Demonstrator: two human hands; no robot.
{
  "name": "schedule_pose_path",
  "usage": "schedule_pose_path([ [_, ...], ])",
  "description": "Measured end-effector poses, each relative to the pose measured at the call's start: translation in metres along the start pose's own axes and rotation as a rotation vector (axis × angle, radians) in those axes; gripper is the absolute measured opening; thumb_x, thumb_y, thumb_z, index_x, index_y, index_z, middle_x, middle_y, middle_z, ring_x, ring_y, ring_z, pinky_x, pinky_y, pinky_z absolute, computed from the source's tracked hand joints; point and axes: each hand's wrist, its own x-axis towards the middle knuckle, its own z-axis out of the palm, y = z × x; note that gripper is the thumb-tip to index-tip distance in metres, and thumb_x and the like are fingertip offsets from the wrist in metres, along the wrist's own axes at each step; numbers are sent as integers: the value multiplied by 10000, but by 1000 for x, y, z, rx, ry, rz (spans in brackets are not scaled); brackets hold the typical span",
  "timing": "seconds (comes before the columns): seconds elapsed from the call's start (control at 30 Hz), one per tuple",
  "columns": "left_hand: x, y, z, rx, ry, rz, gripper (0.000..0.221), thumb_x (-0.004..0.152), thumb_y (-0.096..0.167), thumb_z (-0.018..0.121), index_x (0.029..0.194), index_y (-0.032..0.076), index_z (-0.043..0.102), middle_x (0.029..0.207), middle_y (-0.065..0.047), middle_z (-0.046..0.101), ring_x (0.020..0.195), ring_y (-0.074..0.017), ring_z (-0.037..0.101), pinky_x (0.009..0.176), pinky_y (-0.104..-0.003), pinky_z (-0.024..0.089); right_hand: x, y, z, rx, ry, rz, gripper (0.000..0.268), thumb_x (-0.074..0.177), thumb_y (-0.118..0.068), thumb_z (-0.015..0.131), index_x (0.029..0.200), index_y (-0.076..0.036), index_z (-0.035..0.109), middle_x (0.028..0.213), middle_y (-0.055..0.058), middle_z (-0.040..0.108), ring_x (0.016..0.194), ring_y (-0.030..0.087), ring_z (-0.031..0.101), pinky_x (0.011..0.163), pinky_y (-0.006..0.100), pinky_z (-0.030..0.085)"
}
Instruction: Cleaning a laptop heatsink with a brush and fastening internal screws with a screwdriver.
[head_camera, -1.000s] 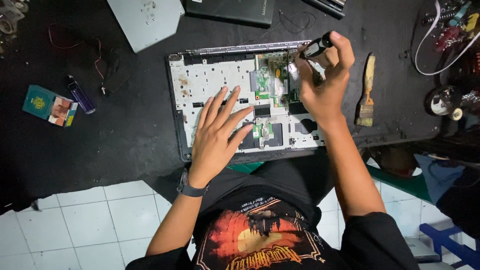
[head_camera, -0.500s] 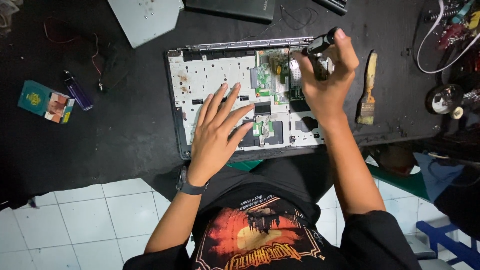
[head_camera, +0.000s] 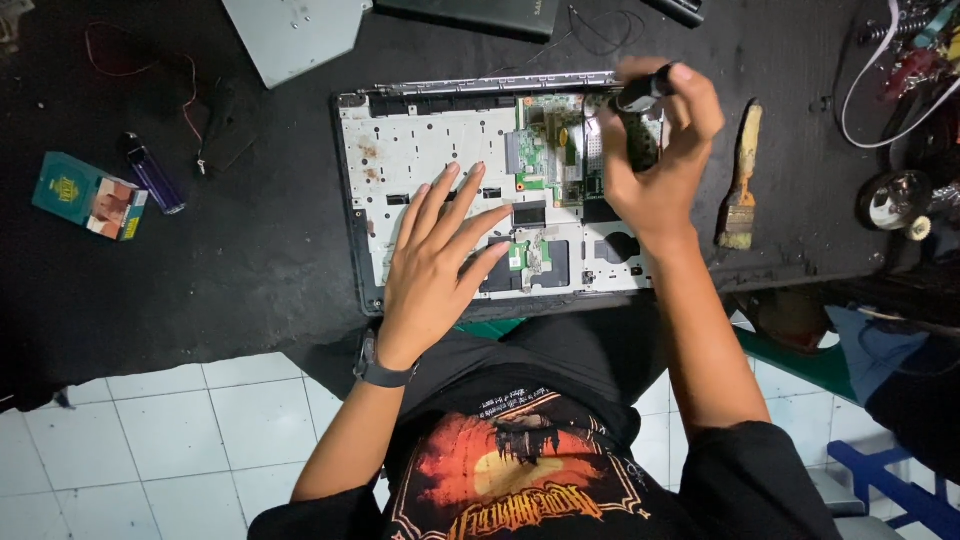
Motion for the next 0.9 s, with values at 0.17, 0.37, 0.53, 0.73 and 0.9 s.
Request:
schedule_pose_path([
  [0.17,0,-1,1,-2,0,-1,353,1097,318,562,1419,193,635,1638,-66,368,1553,-318,312,1300,-556,261,-17,23,-3,-104,59,21,869,1000,214,818,1512,-220,265,1435,142,338,996,313,575,816,430,661],
  [0.37,1,0,0,4,1,-1,353,1098,317,566,1421,193,636,1640,-62,363,1556,-312,306,1303,-549,258,-17,19,-3,-256,75,30,883,1035,136,858,1551,-249,253,1436,129,395,1029,315,579,877,447,543],
  [0.53,1,0,-1,3,3,1,346,1095,309,576,1413,190,637,1637,-64,368,1552,-318,318,1300,-550,267,-10,20,-3,-202,63,-30,880,974,184,775,1535,-231,238,1246,168,414,1037,319,520,872,420,478],
  [0.73,1,0,0,2,-2,-8,354,1097,317,563,1422,196,633,1641,-62,363,1558,-306,303,1300,-547,262,-13,22,-3,-197,91,-46,893,948,241,832,1518,-165,276,1361,140,362,1109,301,516,910,388,562],
  [0.9,1,0,0,0,3,0,351,1100,313,559,1422,194,630,1639,-64,367,1556,-310,307,1301,-544,267,-6,3,-1,-202,113,36,871,1026,218,830,1522,-234,276,1335,113,402,913,274,550,786,384,525],
])
